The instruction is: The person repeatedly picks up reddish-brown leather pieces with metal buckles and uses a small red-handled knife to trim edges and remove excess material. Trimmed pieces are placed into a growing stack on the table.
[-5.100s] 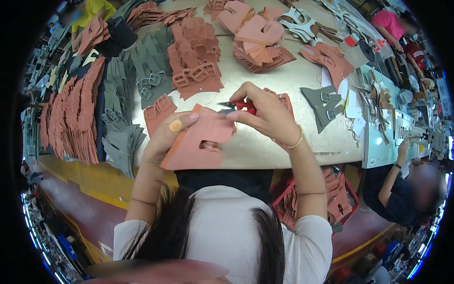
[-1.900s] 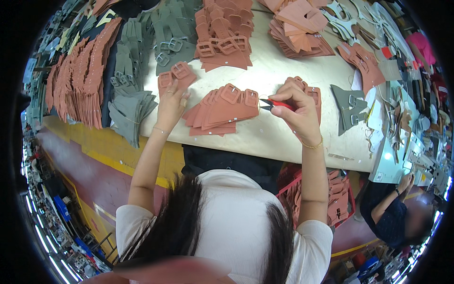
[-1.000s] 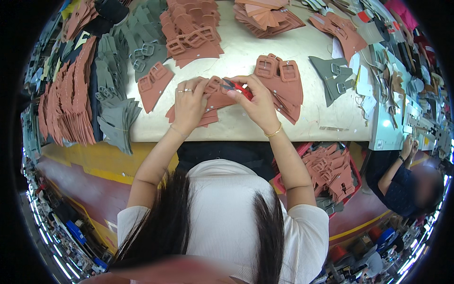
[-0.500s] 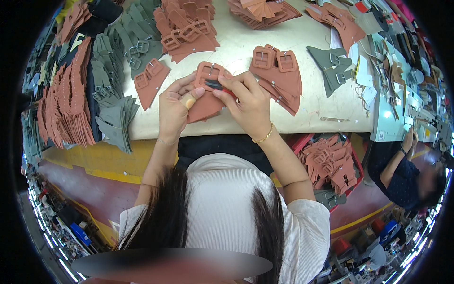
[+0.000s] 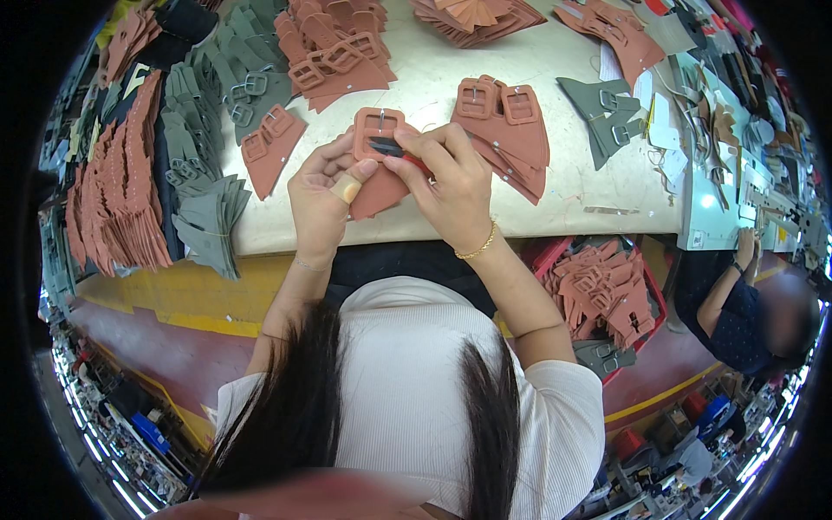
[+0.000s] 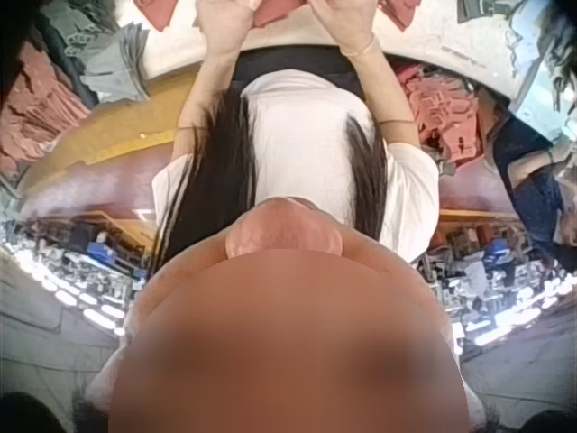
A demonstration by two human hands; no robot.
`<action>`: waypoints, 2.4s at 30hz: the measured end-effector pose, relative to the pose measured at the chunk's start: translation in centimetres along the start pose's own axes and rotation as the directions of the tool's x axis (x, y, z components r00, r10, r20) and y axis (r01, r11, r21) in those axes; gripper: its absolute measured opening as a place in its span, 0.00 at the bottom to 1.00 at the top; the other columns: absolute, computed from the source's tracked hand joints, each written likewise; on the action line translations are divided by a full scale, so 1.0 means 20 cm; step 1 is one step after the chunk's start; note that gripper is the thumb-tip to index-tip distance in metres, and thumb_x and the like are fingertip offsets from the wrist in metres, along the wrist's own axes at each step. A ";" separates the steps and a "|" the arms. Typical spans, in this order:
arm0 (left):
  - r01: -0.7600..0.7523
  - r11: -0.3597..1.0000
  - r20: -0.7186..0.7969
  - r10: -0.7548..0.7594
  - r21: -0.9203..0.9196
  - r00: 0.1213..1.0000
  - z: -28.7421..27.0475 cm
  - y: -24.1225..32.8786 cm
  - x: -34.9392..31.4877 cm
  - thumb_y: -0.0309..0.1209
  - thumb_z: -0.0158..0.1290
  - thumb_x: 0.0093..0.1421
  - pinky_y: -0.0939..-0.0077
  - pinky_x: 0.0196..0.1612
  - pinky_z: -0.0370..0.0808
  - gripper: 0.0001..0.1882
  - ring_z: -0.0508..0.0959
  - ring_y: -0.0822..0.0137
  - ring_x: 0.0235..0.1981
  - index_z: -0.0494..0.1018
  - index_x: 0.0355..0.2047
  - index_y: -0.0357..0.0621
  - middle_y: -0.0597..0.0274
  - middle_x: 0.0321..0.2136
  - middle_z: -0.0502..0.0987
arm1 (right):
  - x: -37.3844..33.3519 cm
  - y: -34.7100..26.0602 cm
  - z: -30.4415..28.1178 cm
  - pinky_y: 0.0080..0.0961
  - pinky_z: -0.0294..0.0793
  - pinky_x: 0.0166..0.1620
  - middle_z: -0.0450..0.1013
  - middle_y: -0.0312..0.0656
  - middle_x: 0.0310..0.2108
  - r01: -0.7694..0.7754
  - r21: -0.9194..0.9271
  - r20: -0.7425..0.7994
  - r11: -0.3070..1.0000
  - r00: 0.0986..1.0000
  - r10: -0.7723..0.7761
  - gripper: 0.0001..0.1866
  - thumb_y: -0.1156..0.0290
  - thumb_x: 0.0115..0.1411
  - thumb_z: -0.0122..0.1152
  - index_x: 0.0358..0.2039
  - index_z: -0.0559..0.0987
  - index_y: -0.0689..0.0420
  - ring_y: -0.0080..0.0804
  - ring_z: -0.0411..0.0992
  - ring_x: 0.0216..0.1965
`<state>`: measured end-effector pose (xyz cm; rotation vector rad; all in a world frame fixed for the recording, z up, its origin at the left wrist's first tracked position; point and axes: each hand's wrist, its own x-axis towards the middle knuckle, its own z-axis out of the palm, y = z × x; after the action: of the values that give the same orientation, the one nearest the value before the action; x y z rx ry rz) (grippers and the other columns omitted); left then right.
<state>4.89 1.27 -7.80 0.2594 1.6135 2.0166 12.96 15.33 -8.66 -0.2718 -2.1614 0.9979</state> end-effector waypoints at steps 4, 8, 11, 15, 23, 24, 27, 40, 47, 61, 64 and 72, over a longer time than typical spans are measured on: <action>-0.029 1.000 -0.002 0.030 0.011 1.000 0.01 -0.01 -0.01 0.18 0.59 0.55 0.82 0.43 0.76 0.23 0.78 0.73 0.39 0.68 0.51 0.26 0.54 0.38 0.78 | 0.00 0.00 0.00 0.22 0.69 0.26 0.70 0.37 0.26 0.021 -0.011 0.010 1.000 1.000 -0.021 0.15 0.71 0.48 0.71 0.38 0.82 0.57 0.28 0.69 0.23; -0.034 0.999 0.029 0.034 0.001 0.999 0.02 0.01 -0.01 0.17 0.57 0.56 0.81 0.46 0.75 0.24 0.78 0.71 0.40 0.66 0.54 0.27 0.53 0.39 0.78 | 0.00 0.00 -0.02 0.20 0.68 0.28 0.69 0.36 0.26 -0.110 0.097 0.027 0.989 0.994 0.108 0.14 0.72 0.50 0.71 0.38 0.82 0.57 0.24 0.68 0.25; -0.063 0.998 0.065 0.063 -0.005 0.996 0.04 0.04 -0.02 0.15 0.55 0.57 0.80 0.49 0.74 0.26 0.78 0.69 0.43 0.64 0.56 0.30 0.51 0.43 0.76 | 0.03 0.00 -0.04 0.18 0.67 0.29 0.68 0.35 0.27 -0.283 0.327 -0.003 0.902 0.954 0.301 0.14 0.69 0.48 0.73 0.36 0.82 0.59 0.21 0.67 0.27; -0.127 0.992 0.133 0.126 -0.003 0.983 0.06 0.03 -0.02 0.14 0.52 0.57 0.78 0.52 0.73 0.28 0.76 0.66 0.48 0.63 0.59 0.33 0.50 0.49 0.73 | 0.06 -0.01 -0.08 0.13 0.67 0.33 0.69 0.31 0.30 -0.366 0.368 0.187 0.855 0.930 0.317 0.16 0.67 0.45 0.76 0.28 0.77 0.61 0.15 0.66 0.29; -0.371 0.849 0.200 0.317 0.376 0.927 0.02 -0.13 -0.04 0.19 0.54 0.58 0.76 0.52 0.72 0.29 0.74 0.65 0.49 0.60 0.60 0.33 0.53 0.54 0.69 | 0.02 -0.03 0.05 0.23 0.75 0.36 0.79 0.41 0.30 -0.473 0.244 0.252 0.847 0.874 0.416 0.18 0.61 0.47 0.74 0.30 0.81 0.63 0.24 0.76 0.32; -0.424 0.840 0.223 0.366 0.339 0.904 0.02 -0.14 -0.03 0.22 0.56 0.59 0.73 0.54 0.71 0.30 0.73 0.64 0.50 0.59 0.61 0.33 0.52 0.55 0.67 | 0.02 -0.03 0.07 0.25 0.75 0.35 0.78 0.43 0.30 -0.431 0.258 0.232 0.865 0.896 0.378 0.17 0.61 0.48 0.72 0.30 0.82 0.61 0.29 0.77 0.31; -0.265 0.922 0.126 0.239 0.282 0.963 0.03 -0.12 -0.04 0.20 0.54 0.60 0.74 0.55 0.70 0.29 0.70 0.63 0.54 0.59 0.61 0.32 0.51 0.60 0.63 | 0.01 -0.02 0.09 0.32 0.75 0.38 0.77 0.47 0.31 -0.488 0.145 0.333 0.861 0.843 0.422 0.10 0.65 0.51 0.66 0.29 0.81 0.58 0.41 0.77 0.36; 0.281 0.860 0.325 -0.144 -0.425 0.935 -0.16 -0.06 0.20 0.21 0.50 0.60 0.68 0.54 0.73 0.22 0.73 0.62 0.49 0.63 0.55 0.34 0.46 0.50 0.69 | 0.03 0.27 -0.10 0.27 0.70 0.33 0.75 0.45 0.29 -0.365 0.291 0.085 0.884 0.930 0.357 0.31 0.40 0.52 0.63 0.36 0.80 0.61 0.31 0.70 0.28; 0.480 0.597 0.553 -0.073 -0.642 0.830 -0.11 -0.03 0.22 0.37 0.52 0.63 0.56 0.62 0.64 0.27 0.69 0.59 0.56 0.62 0.57 0.32 0.48 0.55 0.68 | 0.02 0.20 -0.05 0.28 0.67 0.25 0.70 0.39 0.18 -0.531 0.525 0.274 0.665 0.845 0.458 0.29 0.46 0.46 0.72 0.25 0.76 0.62 0.28 0.67 0.20; 0.271 0.914 0.287 -0.184 -0.303 0.940 0.11 0.08 0.04 0.35 0.45 0.68 0.63 0.47 0.80 0.26 0.74 0.59 0.52 0.55 0.62 0.36 0.51 0.58 0.65 | 0.05 0.10 -0.21 0.29 0.71 0.42 0.72 0.45 0.35 -0.267 0.206 0.026 0.941 0.963 0.267 0.16 0.65 0.57 0.63 0.42 0.76 0.62 0.37 0.72 0.37; 0.196 0.931 0.243 -0.122 -0.308 0.962 0.12 0.09 0.03 0.32 0.46 0.67 0.64 0.49 0.80 0.26 0.73 0.60 0.52 0.55 0.62 0.35 0.50 0.56 0.66 | 0.02 0.03 -0.18 0.22 0.72 0.37 0.71 0.41 0.33 -0.192 0.130 0.041 0.973 0.981 0.188 0.16 0.72 0.52 0.69 0.40 0.78 0.63 0.29 0.72 0.34; 0.074 0.932 0.202 -0.001 -0.355 0.979 0.15 0.04 0.00 0.28 0.45 0.67 0.79 0.52 0.72 0.26 0.71 0.69 0.54 0.53 0.63 0.35 0.55 0.55 0.67 | 0.00 -0.04 -0.09 0.24 0.71 0.29 0.69 0.40 0.30 -0.196 0.113 -0.006 0.974 0.980 0.198 0.17 0.73 0.47 0.72 0.37 0.79 0.62 0.30 0.71 0.28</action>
<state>6.09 3.72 -6.23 0.2789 1.0928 2.1355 14.32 15.75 -7.30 -0.4466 -2.0835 1.2197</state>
